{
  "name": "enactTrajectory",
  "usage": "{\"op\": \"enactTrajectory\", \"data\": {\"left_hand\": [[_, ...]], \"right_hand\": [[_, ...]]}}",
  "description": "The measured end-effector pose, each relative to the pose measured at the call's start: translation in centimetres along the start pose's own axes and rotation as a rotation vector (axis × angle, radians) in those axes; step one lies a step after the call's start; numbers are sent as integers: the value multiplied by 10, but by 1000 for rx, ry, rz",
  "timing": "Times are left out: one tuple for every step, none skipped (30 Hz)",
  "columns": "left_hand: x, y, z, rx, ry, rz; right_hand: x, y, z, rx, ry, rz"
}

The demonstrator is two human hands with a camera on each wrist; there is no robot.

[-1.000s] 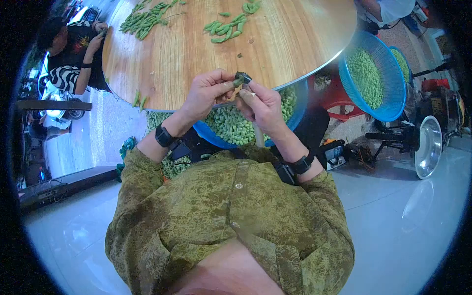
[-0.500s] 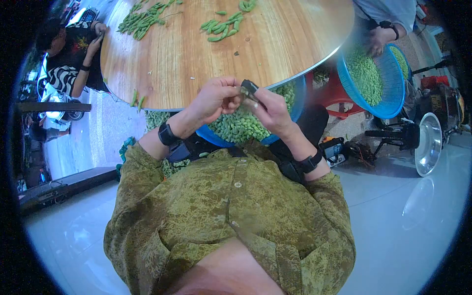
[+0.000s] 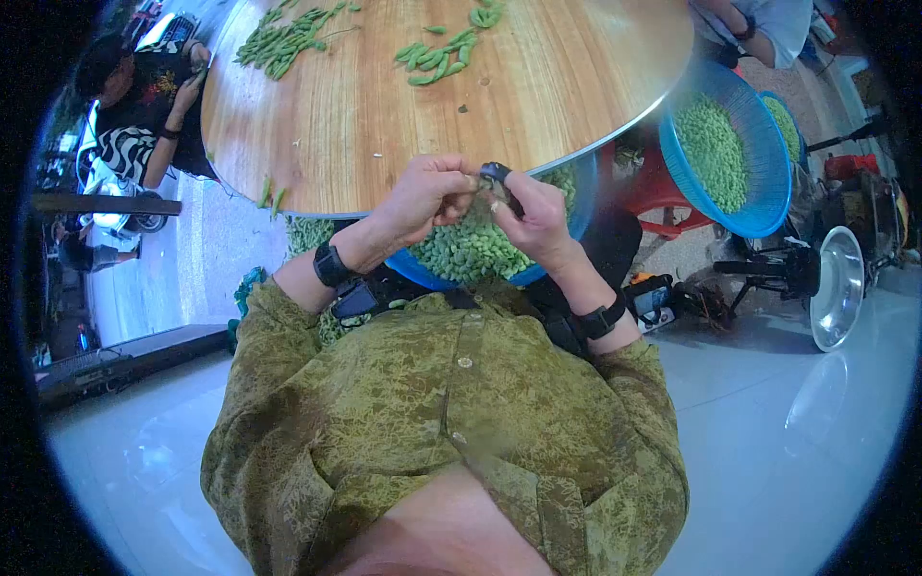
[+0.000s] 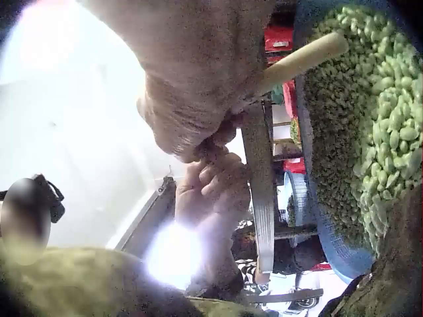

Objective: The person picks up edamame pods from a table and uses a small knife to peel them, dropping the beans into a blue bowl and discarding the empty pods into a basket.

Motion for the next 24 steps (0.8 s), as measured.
{"op": "enactTrajectory", "data": {"left_hand": [[0, 0, -2, -1, 3, 1], [0, 5, -4, -47, 29, 75], [1, 10, -5, -92, 54, 148], [2, 10, -6, -93, 54, 147], [5, 7, -6, -63, 50, 126], [6, 6, -6, -37, 46, 107], [6, 7, -7, -44, 48, 108], [4, 14, -10, -125, 54, 234], [1, 22, -14, -203, 62, 359], [1, 21, -18, -127, 90, 324], [3, 22, -19, -127, 92, 322], [7, 18, -19, -76, 85, 312], [10, 15, -19, -26, 78, 301], [9, 14, -20, -28, 81, 300], [8, 14, -23, -49, 88, 321], [7, 13, -26, -67, 95, 344], [8, 11, -28, -66, 95, 345], [11, 12, -30, -91, 108, 336], [13, 14, -33, -117, 123, 326], [13, 14, -38, -117, 127, 326], [11, 16, -47, -118, 124, 379], [10, 20, -56, -120, 120, 433], [10, 32, -68, -192, 90, 684], [14, 43, -84, -264, 59, 933]], "right_hand": [[2, -6, 2, 35, 11, -49], [4, -11, 3, 70, 23, -100], [3, -11, 4, 71, 24, -100], [2, -14, 5, 102, 32, -105], [1, -18, 6, 134, 40, -110], [0, -20, 7, 139, 41, -110], [-1, -25, 9, 161, 50, -121], [0, -29, 12, 185, 59, -131], [0, -31, 13, 191, 58, -130], [-2, -31, 13, 161, 30, -139], [-4, -29, 13, 130, 2, -149], [-5, -31, 12, 133, 2, -148], [-10, -28, 13, 102, -29, -157], [-14, -26, 13, 69, -60, -166], [-16, -29, 14, 69, -62, -164], [-17, -28, 15, 23, -72, -163], [-18, -26, 16, -22, -80, -163], [-21, -26, 16, -20, -79, -162], [-24, -27, 15, -8, -79, -196], [-26, -29, 14, 5, -81, -228], [-25, -29, 13, 5, -83, -224], [-26, -24, 11, -33, -118, -176], [-25, -19, 10, -68, -155, -132], [-18, -18, 10, -64, -157, -133]]}}
Point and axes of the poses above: each hand's wrist, its own z-axis towards the middle knuckle, its own x-axis out of the back of the hand, y = z × x, the point moved 10 cm from there along z, towards the middle knuckle, and after that the axes turned 10 degrees about -z, right-handed, at the moved point
